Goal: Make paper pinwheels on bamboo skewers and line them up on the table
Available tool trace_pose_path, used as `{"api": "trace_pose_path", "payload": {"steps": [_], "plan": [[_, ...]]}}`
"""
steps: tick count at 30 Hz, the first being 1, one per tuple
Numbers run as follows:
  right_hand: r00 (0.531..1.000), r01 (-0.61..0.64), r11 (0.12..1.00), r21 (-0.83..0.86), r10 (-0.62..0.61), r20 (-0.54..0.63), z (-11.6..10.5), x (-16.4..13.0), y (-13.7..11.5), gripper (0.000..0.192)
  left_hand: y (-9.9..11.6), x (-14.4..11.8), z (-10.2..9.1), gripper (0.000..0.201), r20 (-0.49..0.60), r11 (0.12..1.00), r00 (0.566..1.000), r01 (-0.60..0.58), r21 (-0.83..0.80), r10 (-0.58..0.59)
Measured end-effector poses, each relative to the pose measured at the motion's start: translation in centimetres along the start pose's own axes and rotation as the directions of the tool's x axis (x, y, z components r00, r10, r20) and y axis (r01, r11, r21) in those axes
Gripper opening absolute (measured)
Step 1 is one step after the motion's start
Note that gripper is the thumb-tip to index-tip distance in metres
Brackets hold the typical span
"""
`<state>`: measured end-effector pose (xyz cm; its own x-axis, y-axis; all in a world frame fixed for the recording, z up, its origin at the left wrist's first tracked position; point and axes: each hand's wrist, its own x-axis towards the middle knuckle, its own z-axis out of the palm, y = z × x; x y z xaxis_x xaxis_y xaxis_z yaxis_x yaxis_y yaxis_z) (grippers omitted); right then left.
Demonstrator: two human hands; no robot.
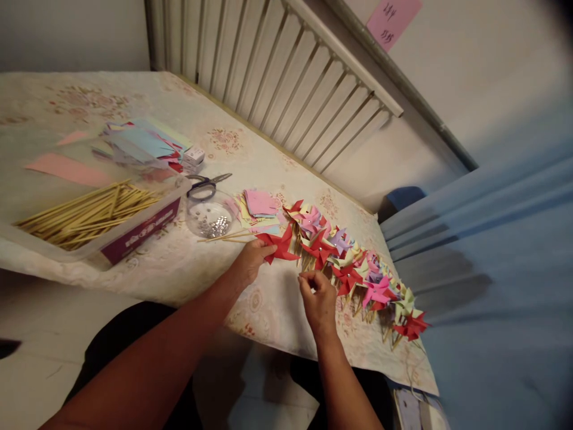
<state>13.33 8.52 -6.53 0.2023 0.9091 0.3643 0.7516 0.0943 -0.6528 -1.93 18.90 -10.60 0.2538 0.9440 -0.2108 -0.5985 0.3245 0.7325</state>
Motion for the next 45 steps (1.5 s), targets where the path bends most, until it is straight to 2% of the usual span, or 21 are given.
{"api": "trace_pose_path", "payload": {"steps": [3,6,13,18,27,45], "plan": [[0.996,0.082,0.995,0.053,-0.081,-0.036,0.3,1.8,-2.2,0.012,-0.2,0.1,-0.1,0.023,0.009,0.999,1.000,-0.023,0.024,0.022],[0.984,0.171,0.983,0.066,-0.167,-0.056,1.5,3.2,-3.5,0.012,-0.4,0.0,-0.2,0.022,0.019,0.999,0.999,-0.031,0.041,0.030],[0.958,0.280,0.960,-0.013,-0.280,-0.056,4.1,4.6,-2.7,0.014,0.2,-0.3,0.1,0.025,0.081,0.999,0.996,-0.040,0.018,0.039],[0.965,0.255,0.967,-0.022,-0.256,-0.055,4.7,4.7,-1.4,0.015,0.1,-0.3,0.1,0.024,0.050,0.998,0.998,-0.046,0.047,0.043],[0.973,0.223,0.972,0.068,-0.218,-0.074,5.1,4.6,-0.7,0.014,-0.4,-0.1,-0.2,0.021,0.073,0.997,0.997,-0.040,0.065,0.035],[0.989,0.151,0.988,0.030,-0.150,-0.014,5.3,4.7,-0.6,0.016,0.6,-0.9,0.5,0.021,0.091,0.983,0.992,-0.102,0.154,0.089]]}}
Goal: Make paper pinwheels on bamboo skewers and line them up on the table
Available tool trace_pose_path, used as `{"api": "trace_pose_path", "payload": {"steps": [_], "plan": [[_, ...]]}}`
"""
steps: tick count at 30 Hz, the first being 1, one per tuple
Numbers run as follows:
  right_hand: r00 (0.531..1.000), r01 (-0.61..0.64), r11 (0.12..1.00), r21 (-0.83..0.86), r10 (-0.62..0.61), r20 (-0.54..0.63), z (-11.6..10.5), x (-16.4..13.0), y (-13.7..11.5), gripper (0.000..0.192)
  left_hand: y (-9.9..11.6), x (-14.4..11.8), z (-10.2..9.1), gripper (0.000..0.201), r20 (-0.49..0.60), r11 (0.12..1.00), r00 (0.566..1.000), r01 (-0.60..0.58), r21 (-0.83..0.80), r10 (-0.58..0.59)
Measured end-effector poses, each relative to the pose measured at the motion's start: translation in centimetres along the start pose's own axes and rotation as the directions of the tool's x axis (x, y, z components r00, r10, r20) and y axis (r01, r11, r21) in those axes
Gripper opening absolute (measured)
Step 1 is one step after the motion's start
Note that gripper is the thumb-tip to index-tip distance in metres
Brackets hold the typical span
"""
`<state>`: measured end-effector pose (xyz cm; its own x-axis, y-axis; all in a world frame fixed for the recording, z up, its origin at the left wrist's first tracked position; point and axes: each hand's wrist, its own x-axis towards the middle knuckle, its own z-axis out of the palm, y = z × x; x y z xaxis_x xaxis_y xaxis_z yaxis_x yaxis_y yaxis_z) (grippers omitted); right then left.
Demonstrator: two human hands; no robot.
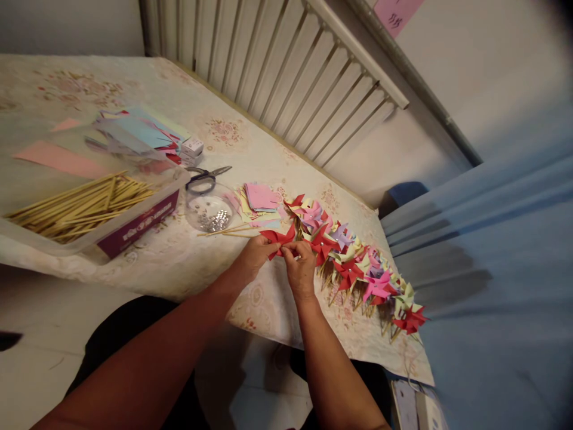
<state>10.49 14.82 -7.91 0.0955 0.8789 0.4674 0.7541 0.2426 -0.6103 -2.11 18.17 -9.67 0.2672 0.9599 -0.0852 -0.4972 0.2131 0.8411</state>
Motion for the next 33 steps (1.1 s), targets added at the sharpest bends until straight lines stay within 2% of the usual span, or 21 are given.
{"api": "trace_pose_path", "payload": {"steps": [3,9,12,14,16,18,20,22,25,27,30,33], "plan": [[1.000,0.000,1.000,-0.030,0.000,0.014,0.0,0.2,-0.1,0.016,0.0,0.1,0.1,0.020,-0.012,0.999,1.000,-0.027,0.031,0.028],[0.993,0.099,0.980,-0.172,-0.085,0.087,-0.7,0.9,-0.5,0.015,-1.2,0.9,-0.3,0.014,-0.070,0.985,0.996,-0.040,0.170,0.053],[0.987,0.123,0.976,-0.182,-0.101,0.129,-0.9,1.1,-0.7,0.013,-1.7,1.3,-0.6,0.015,-0.087,0.970,0.993,-0.057,0.235,0.080],[0.992,0.063,0.989,-0.135,-0.048,0.114,-0.7,1.2,-0.7,0.013,-1.8,1.4,-0.7,0.014,-0.095,0.962,0.991,-0.064,0.266,0.092],[0.994,-0.058,0.997,-0.050,0.062,0.085,-0.4,1.3,-0.7,0.013,-1.7,1.4,-0.7,0.012,-0.099,0.956,0.990,-0.068,0.285,0.100],[0.980,-0.185,0.982,0.035,0.182,0.075,0.0,1.3,-0.7,0.014,-1.6,1.3,-0.7,0.010,-0.100,0.950,0.989,-0.076,0.303,0.111],[0.967,-0.247,0.967,0.069,0.242,0.078,0.2,1.3,-0.7,0.014,-1.4,1.2,-0.7,0.007,-0.106,0.937,0.986,-0.082,0.340,0.125],[0.977,-0.200,0.979,0.037,0.197,0.078,0.2,1.3,-0.8,0.015,-1.2,1.1,-0.7,0.005,-0.111,0.915,0.984,-0.082,0.395,0.136],[0.994,-0.024,0.998,-0.066,0.031,0.106,-0.1,1.3,-0.9,0.016,-0.9,1.0,-0.7,0.007,-0.130,0.884,0.982,-0.059,0.463,0.133],[0.993,0.028,0.996,-0.088,-0.017,0.121,-0.1,1.4,-1.0,0.016,-0.8,1.0,-0.7,0.010,-0.137,0.879,0.982,-0.050,0.474,0.130],[0.992,-0.095,0.995,-0.011,0.096,0.087,0.2,1.3,-0.8,0.014,-0.6,0.9,-0.6,0.013,-0.130,0.884,0.980,-0.076,0.461,0.152],[0.966,-0.254,0.963,0.087,0.248,0.074,0.7,1.1,-0.5,0.014,-0.6,0.9,-0.7,0.012,-0.133,0.886,0.979,-0.080,0.457,0.157]]}}
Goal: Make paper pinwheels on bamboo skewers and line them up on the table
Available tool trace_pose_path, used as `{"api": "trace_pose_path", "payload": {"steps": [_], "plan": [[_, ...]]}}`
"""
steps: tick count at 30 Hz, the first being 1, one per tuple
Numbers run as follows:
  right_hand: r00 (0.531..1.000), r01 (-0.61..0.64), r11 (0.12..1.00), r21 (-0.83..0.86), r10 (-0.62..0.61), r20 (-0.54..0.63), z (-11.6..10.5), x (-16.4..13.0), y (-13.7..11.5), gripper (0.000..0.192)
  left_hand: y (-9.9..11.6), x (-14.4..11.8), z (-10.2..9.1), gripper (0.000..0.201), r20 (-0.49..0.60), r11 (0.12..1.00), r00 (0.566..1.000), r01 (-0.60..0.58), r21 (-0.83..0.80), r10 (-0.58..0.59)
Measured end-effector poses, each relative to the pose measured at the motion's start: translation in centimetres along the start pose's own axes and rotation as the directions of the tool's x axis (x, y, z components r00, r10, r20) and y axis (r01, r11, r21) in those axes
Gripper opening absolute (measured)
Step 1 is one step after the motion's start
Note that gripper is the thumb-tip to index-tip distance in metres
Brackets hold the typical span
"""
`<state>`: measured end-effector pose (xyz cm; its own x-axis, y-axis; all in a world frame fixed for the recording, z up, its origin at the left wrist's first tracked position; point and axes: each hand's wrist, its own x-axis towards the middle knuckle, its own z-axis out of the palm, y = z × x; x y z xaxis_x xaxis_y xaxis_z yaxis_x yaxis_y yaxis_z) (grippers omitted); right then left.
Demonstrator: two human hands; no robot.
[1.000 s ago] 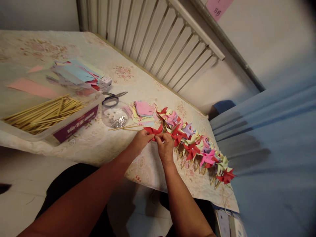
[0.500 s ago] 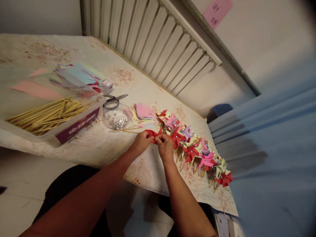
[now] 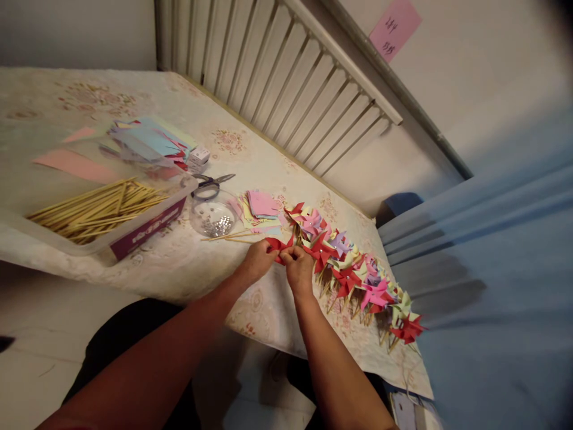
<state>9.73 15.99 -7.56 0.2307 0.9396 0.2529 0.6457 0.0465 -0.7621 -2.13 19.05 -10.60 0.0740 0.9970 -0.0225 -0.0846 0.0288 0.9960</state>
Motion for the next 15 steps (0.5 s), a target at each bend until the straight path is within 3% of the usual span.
{"api": "trace_pose_path", "payload": {"steps": [3,7,9,15], "plan": [[1.000,0.026,0.999,-0.029,-0.026,0.000,0.06,0.02,0.16,0.015,-0.21,0.06,-0.01,0.010,0.007,1.000,1.000,0.000,0.013,0.000],[0.961,0.276,0.946,-0.172,-0.267,0.074,-0.57,0.21,-0.01,0.016,-0.53,0.15,-0.01,0.010,0.016,1.000,1.000,-0.018,0.000,0.018],[0.949,0.314,0.932,-0.178,-0.301,0.097,-0.74,0.31,-0.05,0.016,-0.60,0.19,-0.03,0.012,0.017,1.000,1.000,-0.019,0.008,0.018],[0.998,-0.041,0.999,0.030,0.039,0.039,0.03,0.24,0.06,0.014,-0.58,0.24,-0.13,0.015,0.002,0.999,1.000,-0.001,0.036,0.001]]}}
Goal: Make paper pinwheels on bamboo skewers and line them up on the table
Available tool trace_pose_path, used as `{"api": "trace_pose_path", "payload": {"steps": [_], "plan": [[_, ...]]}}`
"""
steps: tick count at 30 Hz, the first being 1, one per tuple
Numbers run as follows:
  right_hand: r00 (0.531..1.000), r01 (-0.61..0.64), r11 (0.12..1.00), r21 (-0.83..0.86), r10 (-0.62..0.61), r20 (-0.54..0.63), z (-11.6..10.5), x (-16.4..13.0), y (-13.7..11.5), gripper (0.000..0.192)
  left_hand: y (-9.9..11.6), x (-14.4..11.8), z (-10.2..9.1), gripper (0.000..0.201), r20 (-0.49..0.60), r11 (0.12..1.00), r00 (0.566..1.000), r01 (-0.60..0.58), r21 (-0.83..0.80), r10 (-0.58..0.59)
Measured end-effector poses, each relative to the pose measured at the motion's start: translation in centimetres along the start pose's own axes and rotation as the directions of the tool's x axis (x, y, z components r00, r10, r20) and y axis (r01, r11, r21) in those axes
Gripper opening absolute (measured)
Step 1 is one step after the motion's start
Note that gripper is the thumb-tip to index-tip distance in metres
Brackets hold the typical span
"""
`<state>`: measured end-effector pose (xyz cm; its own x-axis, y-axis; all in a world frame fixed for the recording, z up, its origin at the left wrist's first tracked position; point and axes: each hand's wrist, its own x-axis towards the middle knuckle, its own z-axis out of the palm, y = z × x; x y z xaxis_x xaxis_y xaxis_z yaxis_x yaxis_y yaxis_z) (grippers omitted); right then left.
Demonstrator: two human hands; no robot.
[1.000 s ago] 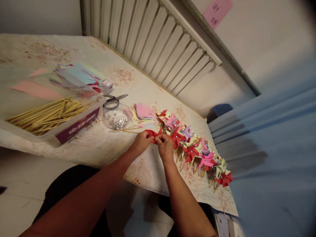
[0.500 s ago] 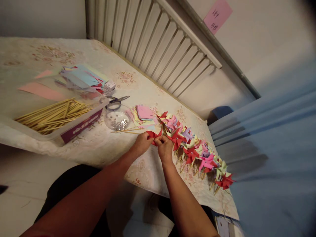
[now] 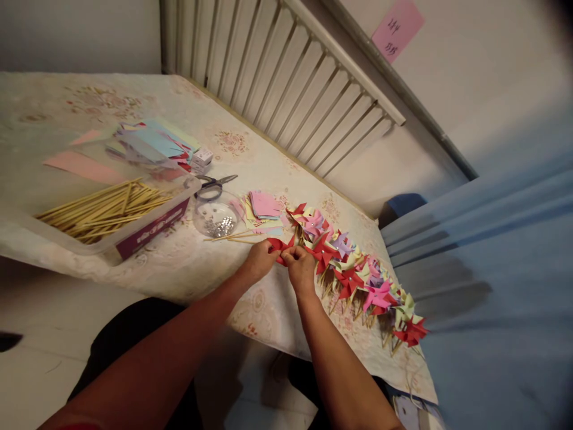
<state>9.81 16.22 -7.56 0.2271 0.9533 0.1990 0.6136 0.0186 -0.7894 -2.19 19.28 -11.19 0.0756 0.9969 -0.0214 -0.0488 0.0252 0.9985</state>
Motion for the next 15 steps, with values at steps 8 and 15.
{"api": "trace_pose_path", "payload": {"steps": [8,15], "plan": [[0.988,-0.086,0.987,0.137,0.102,-0.117,0.1,0.1,0.5,0.023,-0.5,0.3,0.0,0.007,0.048,0.998,0.999,0.006,-0.062,-0.003],[0.977,-0.211,0.907,0.365,0.201,0.067,-0.3,0.0,1.3,0.030,-1.1,0.2,0.3,0.007,0.113,0.969,0.994,0.013,-0.245,0.016]]}}
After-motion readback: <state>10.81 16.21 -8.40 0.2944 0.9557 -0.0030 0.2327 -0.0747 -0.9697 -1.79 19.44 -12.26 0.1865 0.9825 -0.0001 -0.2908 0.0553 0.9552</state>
